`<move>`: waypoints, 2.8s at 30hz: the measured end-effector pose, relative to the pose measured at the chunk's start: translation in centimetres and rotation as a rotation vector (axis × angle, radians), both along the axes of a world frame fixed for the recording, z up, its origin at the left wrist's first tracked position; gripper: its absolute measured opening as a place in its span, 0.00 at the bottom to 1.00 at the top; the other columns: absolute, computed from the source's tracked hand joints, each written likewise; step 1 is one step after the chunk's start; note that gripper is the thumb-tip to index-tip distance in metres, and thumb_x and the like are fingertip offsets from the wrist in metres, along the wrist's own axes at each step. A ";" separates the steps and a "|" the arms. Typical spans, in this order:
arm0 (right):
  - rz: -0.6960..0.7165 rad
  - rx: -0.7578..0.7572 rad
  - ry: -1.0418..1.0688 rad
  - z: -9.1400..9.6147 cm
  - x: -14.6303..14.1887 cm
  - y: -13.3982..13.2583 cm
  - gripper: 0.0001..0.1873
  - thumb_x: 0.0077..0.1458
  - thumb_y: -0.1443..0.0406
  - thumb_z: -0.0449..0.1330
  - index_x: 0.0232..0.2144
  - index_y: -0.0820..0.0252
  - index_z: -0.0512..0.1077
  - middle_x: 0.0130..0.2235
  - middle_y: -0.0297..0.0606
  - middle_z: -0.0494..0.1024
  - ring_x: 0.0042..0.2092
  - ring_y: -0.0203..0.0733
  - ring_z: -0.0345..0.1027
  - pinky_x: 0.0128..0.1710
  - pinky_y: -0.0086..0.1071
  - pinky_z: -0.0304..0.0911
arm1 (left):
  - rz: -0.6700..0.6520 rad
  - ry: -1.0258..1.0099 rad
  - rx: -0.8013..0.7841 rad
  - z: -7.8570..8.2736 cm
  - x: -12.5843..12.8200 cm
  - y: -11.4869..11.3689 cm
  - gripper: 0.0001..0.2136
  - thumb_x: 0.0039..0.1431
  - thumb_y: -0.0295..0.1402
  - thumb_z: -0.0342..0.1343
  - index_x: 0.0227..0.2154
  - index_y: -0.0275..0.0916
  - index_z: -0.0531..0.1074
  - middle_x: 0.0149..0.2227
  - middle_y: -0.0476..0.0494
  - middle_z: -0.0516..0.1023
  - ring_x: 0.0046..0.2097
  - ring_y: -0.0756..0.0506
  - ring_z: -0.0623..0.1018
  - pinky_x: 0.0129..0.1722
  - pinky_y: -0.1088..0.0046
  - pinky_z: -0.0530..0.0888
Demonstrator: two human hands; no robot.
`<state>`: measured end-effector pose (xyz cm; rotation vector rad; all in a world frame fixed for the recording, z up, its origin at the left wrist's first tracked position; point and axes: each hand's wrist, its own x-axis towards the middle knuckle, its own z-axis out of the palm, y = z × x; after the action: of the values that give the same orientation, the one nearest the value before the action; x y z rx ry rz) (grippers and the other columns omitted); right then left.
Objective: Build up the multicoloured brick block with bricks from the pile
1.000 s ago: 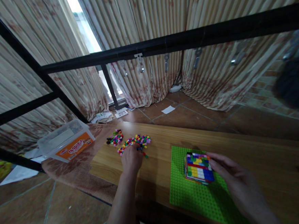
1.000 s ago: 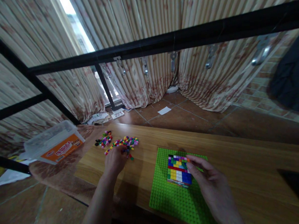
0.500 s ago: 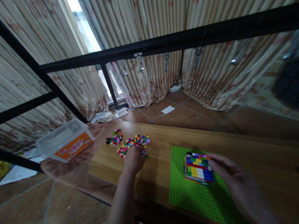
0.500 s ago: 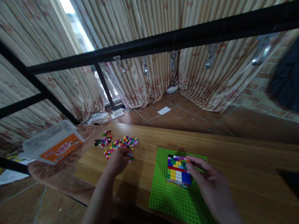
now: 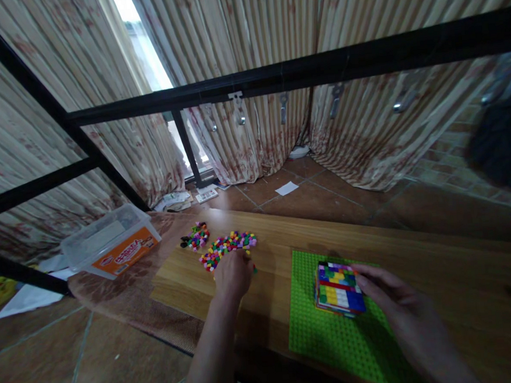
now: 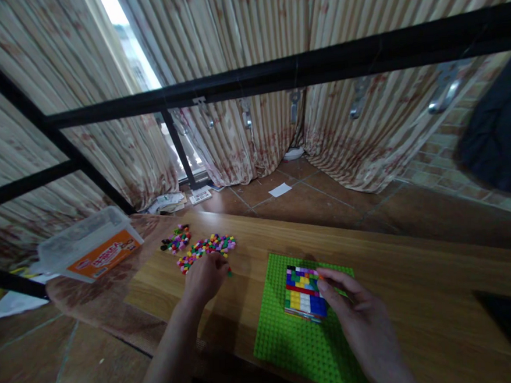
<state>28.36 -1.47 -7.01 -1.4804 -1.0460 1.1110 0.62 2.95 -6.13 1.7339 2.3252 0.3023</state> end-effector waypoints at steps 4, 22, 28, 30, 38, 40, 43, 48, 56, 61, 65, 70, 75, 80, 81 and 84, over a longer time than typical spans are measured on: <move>-0.003 -0.007 0.012 0.0 0.0 0.0 0.25 0.40 0.47 0.68 0.38 0.54 0.80 0.44 0.41 0.83 0.39 0.49 0.79 0.37 0.34 0.74 | -0.019 0.008 0.025 -0.6 0.7 0.0 0.11 0.60 0.29 0.50 0.37 0.40 0.78 0.40 0.37 0.82 0.46 0.39 0.79 0.43 0.67 0.69; 0.007 -0.008 -0.002 0.6 -0.3 -0.1 0.26 0.39 0.46 0.68 0.37 0.54 0.80 0.37 0.40 0.84 0.38 0.51 0.78 0.38 0.39 0.74 | -0.259 0.011 0.140 -1.0 2.9 0.0 0.07 0.55 0.25 0.53 0.33 0.37 0.76 0.38 0.38 0.81 0.42 0.41 0.79 0.43 0.68 0.69; -0.118 0.094 0.000 0.6 -0.4 0.0 0.22 0.42 0.47 0.67 0.36 0.53 0.80 0.40 0.41 0.83 0.42 0.52 0.76 0.43 0.45 0.71 | -0.269 -0.130 0.263 -0.8 3.6 0.4 0.07 0.58 0.24 0.51 0.32 0.37 0.75 0.34 0.40 0.79 0.38 0.43 0.78 0.39 0.69 0.70; -0.188 0.155 -0.017 0.5 -0.3 0.1 0.19 0.44 0.49 0.67 0.35 0.52 0.80 0.41 0.40 0.83 0.45 0.52 0.75 0.48 0.47 0.67 | -0.299 -0.336 0.337 -0.4 4.3 0.1 0.06 0.60 0.27 0.51 0.35 0.38 0.73 0.34 0.43 0.79 0.35 0.45 0.78 0.36 0.71 0.71; -0.116 0.412 -0.132 0.5 -0.7 -0.3 0.09 0.54 0.56 0.63 0.35 0.49 0.80 0.46 0.38 0.78 0.51 0.48 0.71 0.53 0.45 0.63 | -0.565 -0.901 0.435 1.1 8.7 -3.2 0.03 0.59 0.27 0.57 0.34 0.40 0.75 0.33 0.49 0.80 0.36 0.49 0.79 0.40 0.76 0.74; -0.025 0.472 -0.223 0.7 -0.9 -0.6 0.08 0.57 0.57 0.62 0.37 0.48 0.79 0.49 0.38 0.77 0.52 0.47 0.70 0.54 0.44 0.63 | -0.609 -0.908 0.425 1.3 9.4 -3.6 0.04 0.59 0.27 0.56 0.34 0.40 0.76 0.34 0.48 0.80 0.38 0.49 0.79 0.41 0.75 0.74; 0.076 0.516 -0.346 0.7 -1.1 -1.0 0.09 0.58 0.58 0.61 0.40 0.46 0.79 0.51 0.38 0.75 0.53 0.47 0.69 0.53 0.45 0.63 | -0.651 -0.894 0.393 1.5 10.1 -3.7 0.06 0.60 0.26 0.55 0.34 0.40 0.77 0.37 0.47 0.81 0.39 0.49 0.79 0.42 0.75 0.74; 0.110 0.538 -0.418 0.1 -1.0 -1.0 0.07 0.59 0.58 0.60 0.38 0.45 0.78 0.51 0.38 0.74 0.53 0.48 0.68 0.52 0.45 0.64 | -0.628 -0.863 0.381 1.4 10.6 -3.7 0.06 0.59 0.27 0.55 0.36 0.41 0.76 0.35 0.47 0.81 0.39 0.48 0.79 0.42 0.74 0.75; 0.032 0.434 -0.337 0.1 -0.5 -0.4 0.07 0.57 0.57 0.62 0.32 0.49 0.79 0.50 0.38 0.74 0.52 0.49 0.69 0.53 0.46 0.62 | -0.557 -0.839 0.470 1.1 10.1 -3.4 0.08 0.59 0.27 0.55 0.41 0.40 0.75 0.38 0.46 0.79 0.37 0.49 0.77 0.39 0.75 0.73; 0.050 0.390 -0.296 -0.3 -0.5 -0.2 0.08 0.55 0.56 0.63 0.31 0.50 0.79 0.51 0.39 0.73 0.53 0.49 0.68 0.54 0.47 0.62 | -0.322 -0.906 0.497 0.6 9.4 -2.5 0.09 0.59 0.30 0.55 0.41 0.39 0.75 0.38 0.45 0.80 0.37 0.48 0.77 0.38 0.73 0.72; 0.075 0.401 -0.371 -0.6 -0.6 -0.2 0.08 0.56 0.56 0.62 0.31 0.50 0.79 0.51 0.40 0.73 0.53 0.51 0.67 0.54 0.49 0.61 | -0.272 -0.958 0.374 -0.1 9.6 -2.1 0.11 0.56 0.31 0.58 0.42 0.38 0.74 0.41 0.43 0.80 0.41 0.46 0.78 0.42 0.71 0.73; 0.050 0.411 -0.378 -0.6 -0.6 -0.1 0.07 0.55 0.57 0.62 0.30 0.51 0.78 0.51 0.41 0.74 0.53 0.51 0.67 0.55 0.51 0.59 | -0.269 -1.036 0.243 -0.8 10.4 -2.2 0.12 0.56 0.30 0.58 0.43 0.38 0.75 0.42 0.42 0.81 0.45 0.44 0.78 0.44 0.69 0.74; -0.003 0.346 -0.210 -0.9 -1.2 0.1 0.07 0.50 0.57 0.65 0.29 0.53 0.78 0.50 0.40 0.76 0.52 0.52 0.70 0.53 0.50 0.62 | -0.254 -1.092 0.208 -0.8 10.8 -2.3 0.12 0.55 0.28 0.58 0.42 0.37 0.75 0.42 0.42 0.81 0.44 0.45 0.79 0.44 0.70 0.75; -0.033 0.186 0.050 -1.2 -1.9 0.3 0.17 0.47 0.58 0.66 0.41 0.53 0.76 0.46 0.40 0.79 0.43 0.48 0.75 0.42 0.42 0.70 | -0.245 -1.117 0.191 -0.5 11.0 -2.3 0.12 0.54 0.27 0.59 0.43 0.36 0.75 0.41 0.42 0.81 0.43 0.45 0.79 0.45 0.70 0.75; -0.036 0.167 0.084 -1.1 -2.1 0.3 0.20 0.47 0.58 0.66 0.43 0.53 0.75 0.45 0.40 0.79 0.42 0.47 0.75 0.41 0.41 0.71 | -0.241 -1.116 0.188 -0.4 11.0 -2.3 0.12 0.54 0.27 0.59 0.43 0.36 0.75 0.42 0.42 0.81 0.44 0.45 0.79 0.45 0.70 0.75; -0.063 0.158 0.144 -0.8 -2.4 0.3 0.22 0.44 0.58 0.67 0.44 0.53 0.75 0.43 0.39 0.81 0.40 0.46 0.75 0.39 0.38 0.71 | -0.234 -1.127 0.189 -0.4 11.1 -2.4 0.12 0.53 0.27 0.60 0.43 0.37 0.75 0.42 0.43 0.81 0.44 0.46 0.79 0.44 0.71 0.75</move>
<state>25.96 -1.17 -7.77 -1.2809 -0.9577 1.0498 11.69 0.59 -6.51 1.3111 1.2888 1.1219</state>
